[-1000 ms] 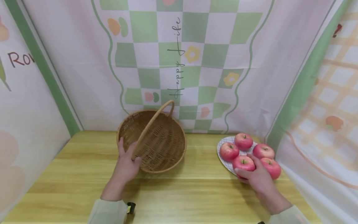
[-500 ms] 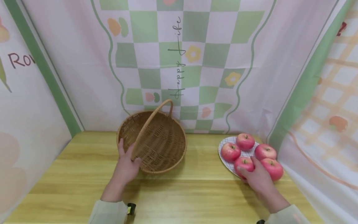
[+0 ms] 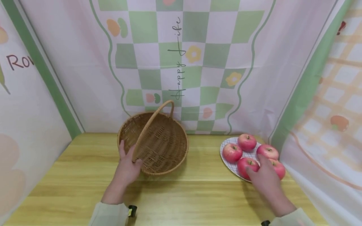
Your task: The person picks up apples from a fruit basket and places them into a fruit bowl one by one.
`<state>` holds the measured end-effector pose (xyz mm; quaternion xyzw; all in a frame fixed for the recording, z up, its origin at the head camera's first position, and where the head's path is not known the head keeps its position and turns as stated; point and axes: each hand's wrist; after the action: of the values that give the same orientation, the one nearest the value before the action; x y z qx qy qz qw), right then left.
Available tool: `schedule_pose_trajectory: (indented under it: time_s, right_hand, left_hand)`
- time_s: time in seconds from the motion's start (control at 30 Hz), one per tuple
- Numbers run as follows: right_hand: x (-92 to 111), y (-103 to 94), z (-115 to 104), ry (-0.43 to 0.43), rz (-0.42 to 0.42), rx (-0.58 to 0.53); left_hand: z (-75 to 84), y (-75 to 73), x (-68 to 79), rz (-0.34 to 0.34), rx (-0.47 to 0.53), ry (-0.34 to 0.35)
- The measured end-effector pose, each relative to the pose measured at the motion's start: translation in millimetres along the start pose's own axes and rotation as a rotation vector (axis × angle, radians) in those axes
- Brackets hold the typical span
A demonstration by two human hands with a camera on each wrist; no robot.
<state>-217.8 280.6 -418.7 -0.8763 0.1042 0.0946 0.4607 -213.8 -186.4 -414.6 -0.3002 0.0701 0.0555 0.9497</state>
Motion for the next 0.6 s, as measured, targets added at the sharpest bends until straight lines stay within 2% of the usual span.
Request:
schedule_pose_trajectory:
  time_s: [0.2, 0.4, 0.6]
  right_hand:
    - [3, -5.5, -7, -0.007, 0.015, 0.004]
    - [7, -6.7, -22, -0.085, 0.070, 0.037]
    - [8, -7.5, -45, -0.142, 0.074, -0.008]
  left_hand:
    - [-1.0, 0.9, 0.8, -0.011, 0.017, 0.000]
    - [-2.3, -0.8, 1.1, -0.020, 0.084, -0.029]
    - [-1.7, -6.8, 1.1, -0.020, 0.114, -0.068]
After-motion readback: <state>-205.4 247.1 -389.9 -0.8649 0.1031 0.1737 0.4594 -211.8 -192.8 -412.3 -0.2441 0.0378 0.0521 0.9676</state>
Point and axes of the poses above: each hand's wrist, its own x-axis away from the middle knuckle, its own y-axis out of the palm, z = x × y, and after that the axes turned 1 degree about x, right-handed
